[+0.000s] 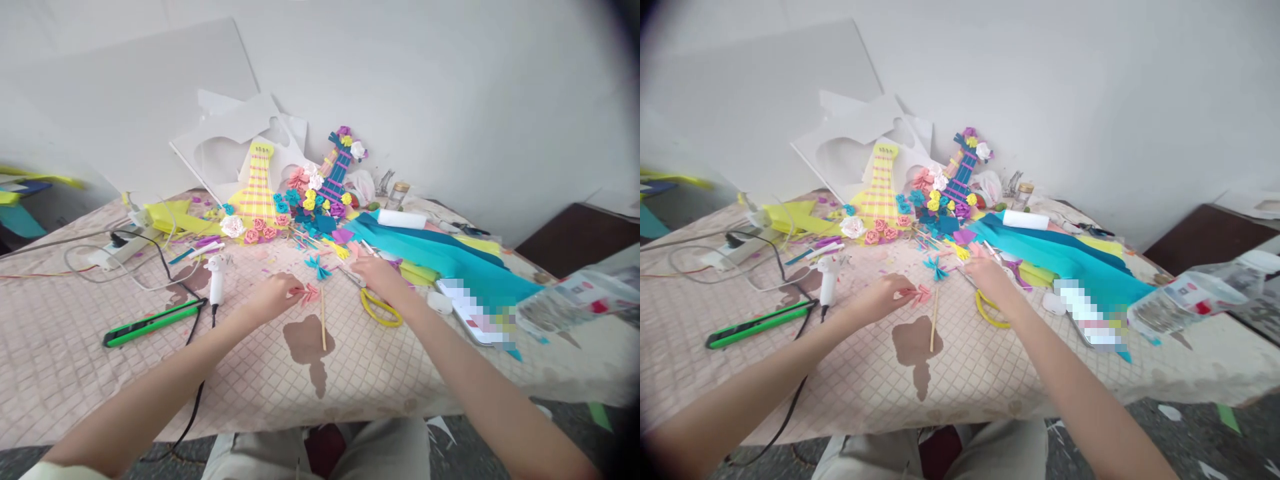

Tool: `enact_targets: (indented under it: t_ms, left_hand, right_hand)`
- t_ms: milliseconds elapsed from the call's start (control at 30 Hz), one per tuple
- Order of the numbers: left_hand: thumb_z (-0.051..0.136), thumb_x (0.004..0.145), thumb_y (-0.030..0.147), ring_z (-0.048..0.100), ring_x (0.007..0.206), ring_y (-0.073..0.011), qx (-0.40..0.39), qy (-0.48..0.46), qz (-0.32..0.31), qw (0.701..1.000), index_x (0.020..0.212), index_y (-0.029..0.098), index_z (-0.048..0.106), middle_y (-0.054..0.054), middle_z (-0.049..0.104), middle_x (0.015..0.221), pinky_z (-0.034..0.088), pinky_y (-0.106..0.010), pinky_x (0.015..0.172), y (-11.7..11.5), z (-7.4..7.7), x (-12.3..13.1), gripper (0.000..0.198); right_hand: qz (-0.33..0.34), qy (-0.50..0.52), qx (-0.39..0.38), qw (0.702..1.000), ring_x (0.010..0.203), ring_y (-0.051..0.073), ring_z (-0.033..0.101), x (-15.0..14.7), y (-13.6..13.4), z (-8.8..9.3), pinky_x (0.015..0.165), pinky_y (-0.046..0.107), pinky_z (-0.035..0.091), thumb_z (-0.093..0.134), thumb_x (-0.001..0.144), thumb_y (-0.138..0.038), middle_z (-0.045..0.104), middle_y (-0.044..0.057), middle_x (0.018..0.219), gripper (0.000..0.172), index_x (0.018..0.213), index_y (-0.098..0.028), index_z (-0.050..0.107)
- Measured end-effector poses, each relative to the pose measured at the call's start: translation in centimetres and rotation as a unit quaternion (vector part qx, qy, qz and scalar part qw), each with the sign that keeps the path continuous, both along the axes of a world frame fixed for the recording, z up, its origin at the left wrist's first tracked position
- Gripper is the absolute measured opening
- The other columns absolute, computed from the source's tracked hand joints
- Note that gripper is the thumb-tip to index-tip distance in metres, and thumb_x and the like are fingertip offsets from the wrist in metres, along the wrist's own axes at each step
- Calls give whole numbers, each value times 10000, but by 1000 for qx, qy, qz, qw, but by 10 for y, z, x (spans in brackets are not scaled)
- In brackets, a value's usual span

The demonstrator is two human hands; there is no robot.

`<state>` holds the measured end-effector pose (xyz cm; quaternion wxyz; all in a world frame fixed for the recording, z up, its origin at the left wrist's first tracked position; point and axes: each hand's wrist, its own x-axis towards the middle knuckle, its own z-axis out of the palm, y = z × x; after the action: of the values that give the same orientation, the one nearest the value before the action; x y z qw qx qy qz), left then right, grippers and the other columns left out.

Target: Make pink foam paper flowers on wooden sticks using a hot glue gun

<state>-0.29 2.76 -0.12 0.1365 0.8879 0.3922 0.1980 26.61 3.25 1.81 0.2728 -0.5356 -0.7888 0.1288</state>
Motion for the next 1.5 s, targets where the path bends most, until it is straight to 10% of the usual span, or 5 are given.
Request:
enact_targets:
  t_ms: [333,700,867,1100,1500]
  left_hand:
    - [486,854,311,587,698,-167,121,-85,126,981,808,168,651,-58,677,812,439,-268,637,4,19,-34,223]
    - [518,843,222,597,739,-161,190,-164,65,966,816,152,644,-67,678,813,476,-287,694,19,16,27,147]
    - [528,836,204,607,716,-163,199,-178,64,962,798,147,638,-68,675,774,487,-288,670,21,3,26,130]
    - [542,825,177,618,750,-166,206,-181,46,960,823,154,638,-66,685,816,509,-298,691,22,-11,11,99]
    - [586,813,137,611,802,-169,274,-121,-39,953,899,151,602,-51,678,850,524,-316,744,12,-8,6,89]
  right_hand:
    - [-315,-122,23,941,532,242,598,103,-25,29,559,328,379,549,776,-258,638,99,537,199,691,-130,675]
    - [-34,-52,-23,998,655,152,648,14,-13,-3,647,255,479,508,826,-213,720,22,779,218,891,-212,716]
    - [-53,-5,13,998,830,194,648,1,7,-6,759,315,470,504,810,-160,711,54,945,332,1101,-235,647]
    - [-126,89,64,986,769,233,612,-16,44,-11,742,371,457,586,773,-369,672,107,765,314,533,-172,638]
    - [-7,327,-96,940,577,154,642,-36,15,-24,578,302,525,554,813,-425,698,51,707,332,997,-169,658]
